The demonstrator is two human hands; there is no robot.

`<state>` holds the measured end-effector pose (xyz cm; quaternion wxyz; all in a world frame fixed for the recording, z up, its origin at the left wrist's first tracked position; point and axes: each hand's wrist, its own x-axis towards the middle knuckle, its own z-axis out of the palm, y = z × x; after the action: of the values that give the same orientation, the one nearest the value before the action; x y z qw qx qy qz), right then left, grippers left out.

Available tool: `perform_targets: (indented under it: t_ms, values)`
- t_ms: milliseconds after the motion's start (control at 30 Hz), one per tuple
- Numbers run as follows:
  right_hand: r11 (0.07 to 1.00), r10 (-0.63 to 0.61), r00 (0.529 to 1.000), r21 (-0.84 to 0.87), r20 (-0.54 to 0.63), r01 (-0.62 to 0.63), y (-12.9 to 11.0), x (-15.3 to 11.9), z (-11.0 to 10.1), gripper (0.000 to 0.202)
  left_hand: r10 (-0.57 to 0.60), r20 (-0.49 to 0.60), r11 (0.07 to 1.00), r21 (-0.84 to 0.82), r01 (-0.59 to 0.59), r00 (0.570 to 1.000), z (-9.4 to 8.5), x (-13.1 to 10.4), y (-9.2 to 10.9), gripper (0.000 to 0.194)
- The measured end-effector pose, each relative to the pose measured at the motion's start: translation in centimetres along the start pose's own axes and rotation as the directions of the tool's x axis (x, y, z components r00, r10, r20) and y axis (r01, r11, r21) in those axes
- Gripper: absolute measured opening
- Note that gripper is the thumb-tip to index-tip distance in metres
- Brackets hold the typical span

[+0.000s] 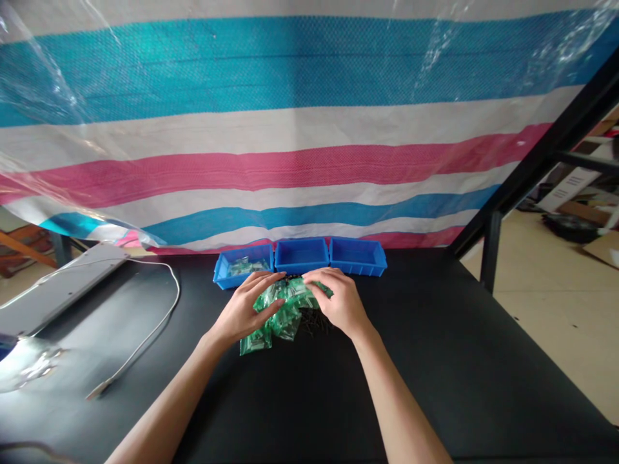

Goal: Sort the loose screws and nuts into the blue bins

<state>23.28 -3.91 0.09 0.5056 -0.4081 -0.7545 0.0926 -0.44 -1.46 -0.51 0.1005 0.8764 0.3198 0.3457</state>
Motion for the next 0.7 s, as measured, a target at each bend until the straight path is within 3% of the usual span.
perform_targets:
  t_ms: [233, 467, 700]
  values:
    - [0.99, 0.074, 0.995, 0.116, 0.068, -0.081, -1.3, -0.4, 1.3, 0.006, -0.025, -0.117, 0.983, -0.183, 0.004, 0.993, 0.5, -0.1, 0.2, 0.015]
    - [0.924, 0.262, 0.963, 0.27, 0.064, -0.27, -1.6, -0.6, 2.1, 0.007, -0.19, -0.014, 0.93, -0.324, 0.175, 0.982, -0.4, 0.1, 0.4, 0.014]
    - [0.728, 0.412, 0.886, 0.508, 0.212, -0.461, -1.6, -0.5, 2.7, 0.035, -0.386, 0.002, 0.691, -0.662, 0.291, 0.922, -0.2, 0.4, 0.4, 0.03]
